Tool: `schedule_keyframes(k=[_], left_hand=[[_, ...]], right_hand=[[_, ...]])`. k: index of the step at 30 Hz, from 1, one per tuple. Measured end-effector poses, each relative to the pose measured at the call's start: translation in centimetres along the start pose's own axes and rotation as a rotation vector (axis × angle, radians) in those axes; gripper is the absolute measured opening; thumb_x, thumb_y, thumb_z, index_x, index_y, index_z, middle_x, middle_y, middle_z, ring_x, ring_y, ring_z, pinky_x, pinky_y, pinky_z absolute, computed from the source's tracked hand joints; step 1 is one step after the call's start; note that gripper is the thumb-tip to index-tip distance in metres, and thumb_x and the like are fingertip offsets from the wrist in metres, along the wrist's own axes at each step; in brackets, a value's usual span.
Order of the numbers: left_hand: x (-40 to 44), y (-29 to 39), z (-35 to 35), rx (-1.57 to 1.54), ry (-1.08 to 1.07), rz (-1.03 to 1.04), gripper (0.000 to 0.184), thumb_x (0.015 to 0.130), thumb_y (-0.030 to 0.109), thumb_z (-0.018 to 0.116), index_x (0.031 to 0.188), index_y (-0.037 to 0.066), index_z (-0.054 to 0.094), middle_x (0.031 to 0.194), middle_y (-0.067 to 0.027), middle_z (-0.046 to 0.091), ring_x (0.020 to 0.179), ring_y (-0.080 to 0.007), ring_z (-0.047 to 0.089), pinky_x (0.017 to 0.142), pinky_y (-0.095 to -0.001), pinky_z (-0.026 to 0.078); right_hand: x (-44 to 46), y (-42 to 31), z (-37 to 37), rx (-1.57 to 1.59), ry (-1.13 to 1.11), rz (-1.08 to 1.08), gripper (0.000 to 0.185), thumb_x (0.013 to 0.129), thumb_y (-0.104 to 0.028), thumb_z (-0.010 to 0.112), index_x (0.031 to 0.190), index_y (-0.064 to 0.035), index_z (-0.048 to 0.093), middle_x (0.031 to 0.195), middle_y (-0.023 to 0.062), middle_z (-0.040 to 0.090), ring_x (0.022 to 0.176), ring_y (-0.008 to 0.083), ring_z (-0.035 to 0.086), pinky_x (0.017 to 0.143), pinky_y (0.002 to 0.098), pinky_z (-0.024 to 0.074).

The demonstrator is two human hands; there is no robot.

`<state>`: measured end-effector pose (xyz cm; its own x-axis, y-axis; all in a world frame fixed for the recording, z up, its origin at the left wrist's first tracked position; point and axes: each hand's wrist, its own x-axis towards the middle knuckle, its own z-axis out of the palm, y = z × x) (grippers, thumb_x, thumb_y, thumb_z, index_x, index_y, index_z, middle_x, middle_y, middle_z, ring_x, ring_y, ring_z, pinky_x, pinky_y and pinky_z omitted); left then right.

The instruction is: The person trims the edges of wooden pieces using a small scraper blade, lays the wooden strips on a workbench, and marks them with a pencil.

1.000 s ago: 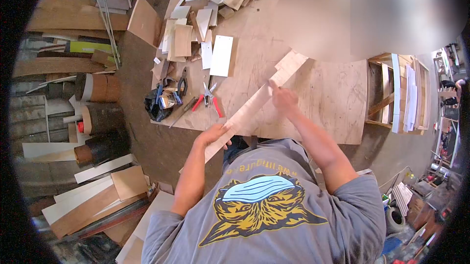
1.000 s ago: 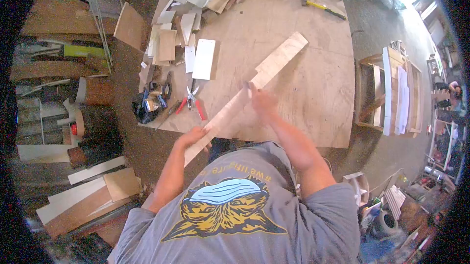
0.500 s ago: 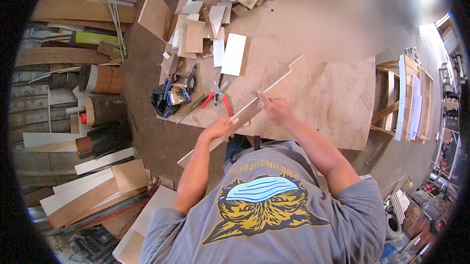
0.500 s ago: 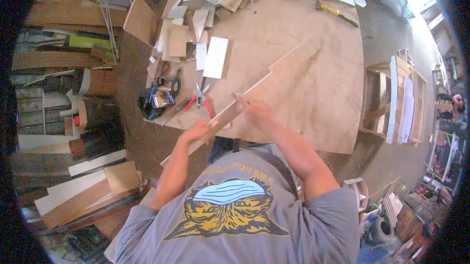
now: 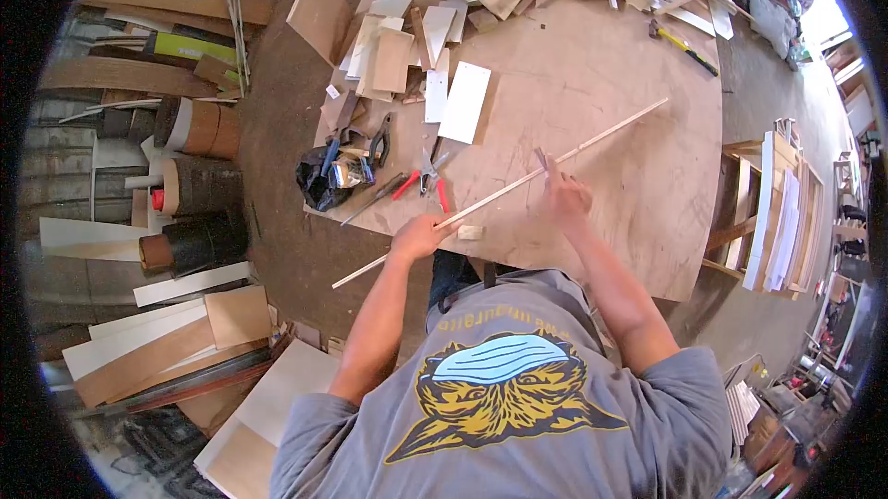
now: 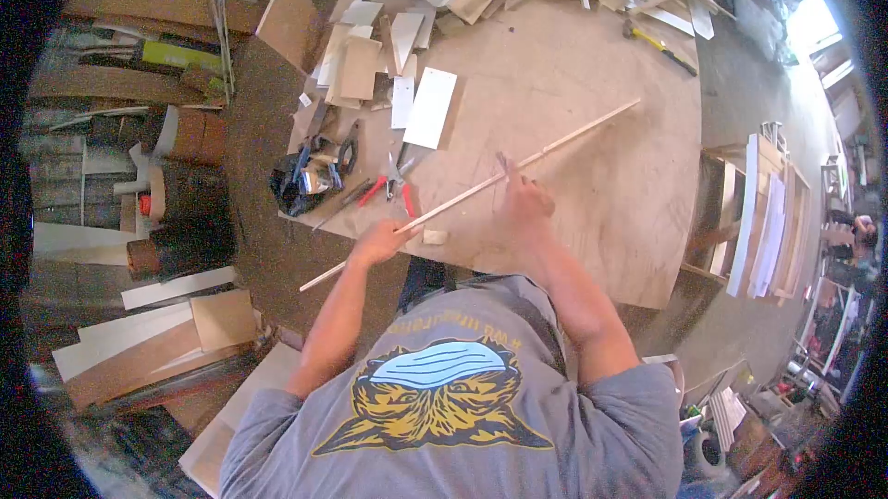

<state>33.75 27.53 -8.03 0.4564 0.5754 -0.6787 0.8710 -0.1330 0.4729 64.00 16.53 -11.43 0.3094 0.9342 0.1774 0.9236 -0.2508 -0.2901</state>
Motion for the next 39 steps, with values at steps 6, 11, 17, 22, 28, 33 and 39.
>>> schedule_keyframes(k=[6,11,17,22,28,33,39], left_hand=[[1.1,-1.5,1.4,0.018,0.091,0.051,0.059,0.091,0.067,0.068,0.138,0.030,0.069,0.114,-0.0170,0.074,0.109,-0.0383,0.070,0.094,-0.0493,0.054],[-0.1,1.1,1.7,0.286,0.313,-0.006,0.074,0.083,0.069,0.073,0.145,0.030,0.063,0.127,-0.0103,0.064,0.123,-0.0354,0.060,0.102,-0.0521,0.047],[-0.2,1.1,2.9,0.294,0.467,0.018,0.073,0.078,0.060,0.082,0.142,0.029,0.064,0.125,-0.0076,0.061,0.122,-0.0325,0.057,0.103,-0.0508,0.045],[-1.2,2.1,3.3,0.337,0.615,0.074,0.073,0.073,0.050,0.088,0.139,0.028,0.066,0.124,-0.0054,0.060,0.120,-0.0314,0.057,0.102,-0.0501,0.045],[-1.3,1.8,3.6,0.325,0.652,0.107,0.075,0.070,0.049,0.090,0.137,0.025,0.067,0.123,-0.0057,0.060,0.118,-0.0313,0.058,0.101,-0.0493,0.046],[-1.2,1.1,3.6,0.307,0.663,0.178,0.068,0.072,0.051,0.088,0.131,0.020,0.072,0.113,-0.0087,0.069,0.108,-0.0335,0.065,0.094,-0.0470,0.052],[-1.5,-0.4,2.7,0.211,0.444,0.137,0.055,0.084,0.057,0.079,0.124,0.019,0.078,0.104,-0.0151,0.075,0.103,-0.0355,0.069,0.088,-0.0461,0.055]], right_hand=[[-2.9,-0.2,2.9,-0.018,-0.148,-0.177,0.060,0.097,-0.027,0.060,0.156,-0.0231,0.047,0.074,0.0078,0.072,0.062,0.0271,0.071,0.056,0.0437,0.0553],[-1.7,2.2,1.4,-0.087,-0.016,0.097,0.053,0.097,-0.028,0.059,0.150,-0.0220,0.055,0.064,0.0058,0.066,0.053,0.0263,0.067,0.047,0.0419,0.0504],[-2.5,1.6,0.9,-0.053,-0.262,-0.072,0.055,0.097,-0.027,0.058,0.151,-0.0204,0.053,0.066,0.0066,0.065,0.053,0.0232,0.063,0.048,0.0434,0.0462],[-1.8,4.8,2.8,0.049,-0.261,-0.003,0.057,0.097,-0.029,0.059,0.153,-0.0193,0.051,0.071,0.0088,0.068,0.063,0.0278,0.069,0.056,0.0484,0.0509],[-1.6,3.1,0.9,0.072,-0.232,0.050,0.055,0.100,-0.029,0.057,0.153,-0.0181,0.050,0.081,0.0127,0.073,0.071,0.0326,0.073,0.063,0.0518,0.0545],[-1.6,3.0,-0.1,0.067,-0.324,0.043,0.053,0.101,-0.028,0.056,0.153,-0.0244,0.049,0.090,0.0130,0.076,0.074,0.0328,0.074,0.064,0.0498,0.0558],[-1.2,1.8,-1.5,0.067,-0.392,0.064,0.054,0.102,-0.028,0.055,0.155,-0.0297,0.047,0.095,0.0125,0.075,0.078,0.0326,0.074,0.066,0.0494,0.0555]])
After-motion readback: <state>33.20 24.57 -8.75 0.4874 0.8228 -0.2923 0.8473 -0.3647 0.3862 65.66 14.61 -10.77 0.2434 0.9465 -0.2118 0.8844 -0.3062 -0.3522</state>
